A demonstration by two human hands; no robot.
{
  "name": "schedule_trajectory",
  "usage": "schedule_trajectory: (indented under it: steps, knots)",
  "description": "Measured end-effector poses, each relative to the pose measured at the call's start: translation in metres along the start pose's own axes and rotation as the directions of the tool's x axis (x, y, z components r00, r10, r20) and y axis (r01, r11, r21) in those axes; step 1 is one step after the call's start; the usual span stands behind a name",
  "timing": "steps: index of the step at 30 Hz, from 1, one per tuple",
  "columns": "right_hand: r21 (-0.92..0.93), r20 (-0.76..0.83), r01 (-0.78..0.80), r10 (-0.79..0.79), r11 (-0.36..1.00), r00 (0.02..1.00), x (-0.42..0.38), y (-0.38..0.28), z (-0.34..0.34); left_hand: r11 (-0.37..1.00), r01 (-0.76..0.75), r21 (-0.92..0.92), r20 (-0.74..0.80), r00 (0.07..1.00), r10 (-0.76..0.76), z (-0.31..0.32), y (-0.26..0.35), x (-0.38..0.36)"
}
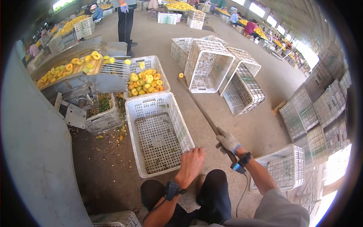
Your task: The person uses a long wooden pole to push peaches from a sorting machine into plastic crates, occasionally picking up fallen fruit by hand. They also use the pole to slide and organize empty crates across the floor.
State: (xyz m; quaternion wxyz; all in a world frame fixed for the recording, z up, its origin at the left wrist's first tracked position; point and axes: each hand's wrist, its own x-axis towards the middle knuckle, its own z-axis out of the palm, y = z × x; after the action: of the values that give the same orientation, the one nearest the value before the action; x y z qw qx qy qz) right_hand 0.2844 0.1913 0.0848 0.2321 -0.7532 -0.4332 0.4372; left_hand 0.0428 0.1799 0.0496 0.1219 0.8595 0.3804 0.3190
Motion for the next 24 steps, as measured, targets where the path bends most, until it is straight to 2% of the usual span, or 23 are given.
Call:
schedule_trajectory:
  steps: [4, 7, 9, 13, 17, 20, 24]
  knots:
    - [-0.034, -0.022, -0.08, 0.079, 0.996, 0.997, -0.076, 0.006, -0.009, 1.0, -0.012, -0.015, -0.019, 1.0, 0.012, 0.002, 0.003, 0.003]
    - [0.048, -0.036, -0.098, 0.1, 0.994, 0.994, -0.095, 0.01, -0.018, 0.999, -0.022, -0.029, 0.015, 1.0, 0.023, 0.002, 0.009, 0.003]
    - [0.065, -0.054, -0.051, 0.055, 0.997, 0.997, -0.092, 0.006, -0.016, 0.999, -0.032, -0.033, 0.037, 0.999, 0.033, 0.002, 0.015, 0.003]
    - [0.108, -0.083, 0.028, -0.019, 0.994, 0.996, -0.052, -0.002, -0.012, 0.999, -0.009, -0.042, 0.06, 0.998, 0.011, 0.005, 0.02, 0.001]
    - [0.128, -0.093, 0.13, -0.119, 0.983, 0.989, 0.03, -0.014, -0.012, 1.0, -0.009, -0.028, 0.072, 0.997, 0.011, 0.009, 0.021, 0.001]
    - [0.065, -0.056, 0.116, -0.113, 0.991, 0.992, 0.093, -0.012, -0.012, 1.0, -0.007, 0.004, 0.086, 0.996, 0.007, 0.009, 0.022, -0.001]
    - [-0.029, -0.085, 0.135, -0.137, 0.99, 0.987, 0.091, -0.015, -0.014, 1.0, 0.017, 0.007, 0.079, 0.997, -0.017, 0.01, 0.02, -0.003]
